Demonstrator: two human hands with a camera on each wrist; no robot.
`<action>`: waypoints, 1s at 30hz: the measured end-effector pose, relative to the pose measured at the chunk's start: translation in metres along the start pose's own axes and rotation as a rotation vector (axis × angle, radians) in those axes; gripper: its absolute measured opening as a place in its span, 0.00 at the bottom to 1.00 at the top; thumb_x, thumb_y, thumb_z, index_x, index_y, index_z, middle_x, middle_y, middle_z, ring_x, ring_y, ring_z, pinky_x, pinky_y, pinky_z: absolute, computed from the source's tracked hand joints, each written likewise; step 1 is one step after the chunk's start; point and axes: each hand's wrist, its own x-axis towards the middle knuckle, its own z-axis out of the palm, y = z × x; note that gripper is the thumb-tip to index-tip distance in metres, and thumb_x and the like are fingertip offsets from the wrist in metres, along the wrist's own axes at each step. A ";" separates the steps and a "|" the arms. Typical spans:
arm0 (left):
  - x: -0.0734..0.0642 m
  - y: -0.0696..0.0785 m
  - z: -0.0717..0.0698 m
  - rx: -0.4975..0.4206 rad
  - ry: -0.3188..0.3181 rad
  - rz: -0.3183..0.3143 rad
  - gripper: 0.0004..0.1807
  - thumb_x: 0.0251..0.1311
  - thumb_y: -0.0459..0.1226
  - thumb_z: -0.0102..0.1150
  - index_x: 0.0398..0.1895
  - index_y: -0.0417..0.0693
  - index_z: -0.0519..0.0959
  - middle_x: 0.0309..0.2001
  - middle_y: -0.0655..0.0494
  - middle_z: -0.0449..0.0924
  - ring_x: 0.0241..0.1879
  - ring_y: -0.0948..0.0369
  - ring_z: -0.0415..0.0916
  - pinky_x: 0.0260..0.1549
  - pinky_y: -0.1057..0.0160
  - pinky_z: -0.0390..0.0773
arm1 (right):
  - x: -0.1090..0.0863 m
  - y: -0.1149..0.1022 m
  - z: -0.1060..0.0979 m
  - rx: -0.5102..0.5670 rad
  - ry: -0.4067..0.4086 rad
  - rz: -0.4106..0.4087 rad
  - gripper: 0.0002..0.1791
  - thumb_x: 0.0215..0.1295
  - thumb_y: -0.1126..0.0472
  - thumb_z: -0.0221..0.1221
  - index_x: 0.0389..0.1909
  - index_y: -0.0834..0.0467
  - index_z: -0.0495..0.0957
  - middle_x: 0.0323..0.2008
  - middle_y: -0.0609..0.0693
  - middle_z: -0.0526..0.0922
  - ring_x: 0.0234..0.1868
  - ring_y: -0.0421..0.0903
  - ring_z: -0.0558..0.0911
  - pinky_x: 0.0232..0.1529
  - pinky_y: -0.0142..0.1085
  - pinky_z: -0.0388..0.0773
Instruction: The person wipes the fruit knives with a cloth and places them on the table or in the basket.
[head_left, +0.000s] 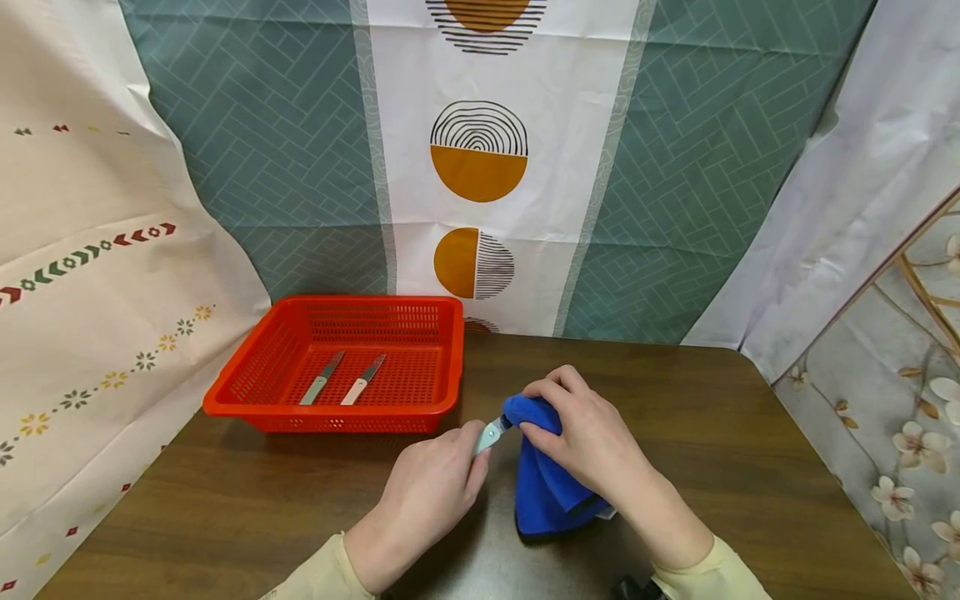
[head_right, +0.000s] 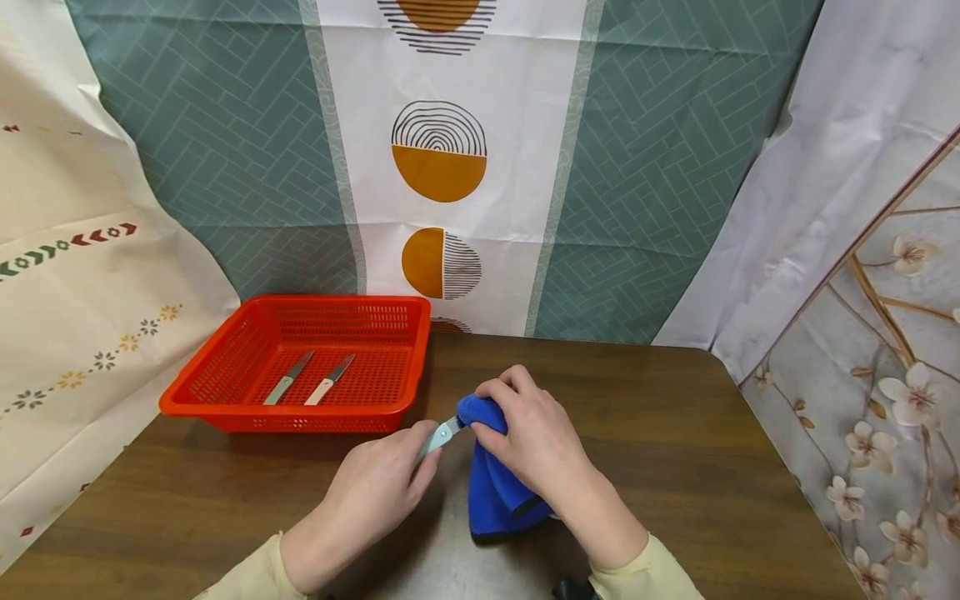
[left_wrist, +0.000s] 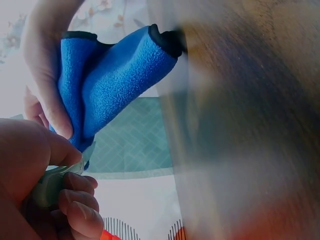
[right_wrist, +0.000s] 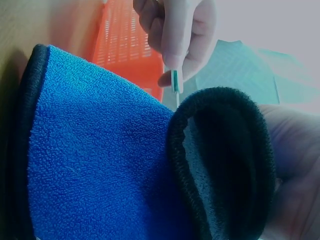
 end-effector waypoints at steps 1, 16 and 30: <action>0.000 0.000 0.000 0.000 -0.001 -0.001 0.12 0.70 0.41 0.75 0.42 0.48 0.79 0.24 0.61 0.72 0.18 0.66 0.66 0.15 0.66 0.64 | 0.000 0.001 -0.001 -0.002 0.002 0.003 0.19 0.66 0.57 0.78 0.56 0.49 0.87 0.51 0.48 0.79 0.42 0.48 0.85 0.46 0.49 0.86; 0.000 -0.001 -0.002 0.019 0.024 -0.001 0.12 0.69 0.41 0.75 0.41 0.49 0.80 0.22 0.62 0.71 0.17 0.66 0.65 0.14 0.66 0.63 | 0.003 0.017 -0.007 -0.025 0.040 0.052 0.19 0.67 0.57 0.78 0.57 0.52 0.87 0.52 0.51 0.79 0.43 0.51 0.85 0.45 0.51 0.86; -0.001 -0.001 -0.003 0.030 0.060 0.016 0.12 0.67 0.40 0.76 0.39 0.49 0.79 0.21 0.63 0.68 0.17 0.67 0.62 0.14 0.66 0.61 | 0.003 0.022 -0.020 -0.059 0.027 0.170 0.20 0.71 0.55 0.74 0.60 0.53 0.86 0.55 0.57 0.79 0.46 0.57 0.86 0.47 0.58 0.87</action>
